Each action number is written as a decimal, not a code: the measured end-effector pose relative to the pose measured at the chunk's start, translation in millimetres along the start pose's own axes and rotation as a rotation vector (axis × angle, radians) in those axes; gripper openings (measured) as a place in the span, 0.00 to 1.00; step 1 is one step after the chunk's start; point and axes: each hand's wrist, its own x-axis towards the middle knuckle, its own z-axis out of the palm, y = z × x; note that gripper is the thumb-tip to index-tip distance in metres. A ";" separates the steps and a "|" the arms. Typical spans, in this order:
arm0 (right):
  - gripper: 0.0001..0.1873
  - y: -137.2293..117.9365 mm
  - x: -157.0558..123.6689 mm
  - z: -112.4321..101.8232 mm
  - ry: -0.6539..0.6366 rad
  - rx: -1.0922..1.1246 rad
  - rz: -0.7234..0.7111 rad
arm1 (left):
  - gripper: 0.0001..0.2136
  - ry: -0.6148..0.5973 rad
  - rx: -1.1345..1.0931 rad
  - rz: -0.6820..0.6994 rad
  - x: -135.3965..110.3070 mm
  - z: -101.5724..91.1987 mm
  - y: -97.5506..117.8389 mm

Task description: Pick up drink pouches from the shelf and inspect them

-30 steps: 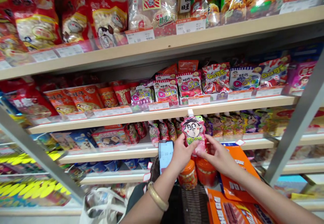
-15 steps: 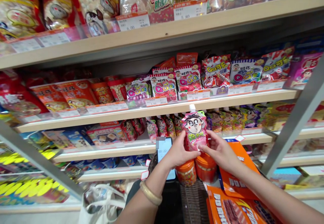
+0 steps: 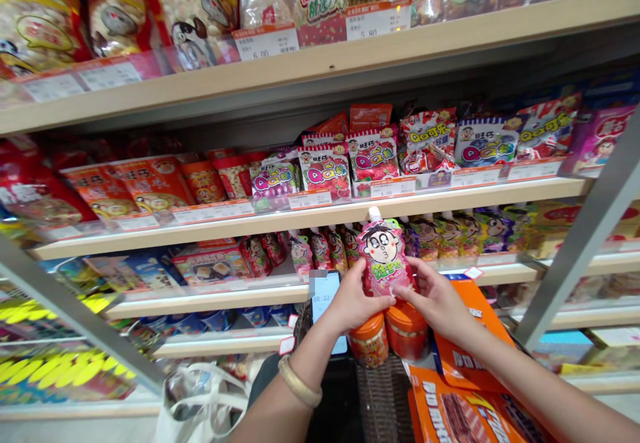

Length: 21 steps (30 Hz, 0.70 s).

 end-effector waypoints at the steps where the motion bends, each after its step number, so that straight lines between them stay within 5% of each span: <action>1: 0.24 -0.3 -0.2 0.1 0.008 0.000 -0.005 | 0.28 0.002 0.005 0.000 0.1 -0.2 -0.3; 21: 0.20 -1.9 -3.8 2.1 0.066 -0.023 -0.095 | 0.28 0.133 -0.014 0.014 -2.4 8.6 4.6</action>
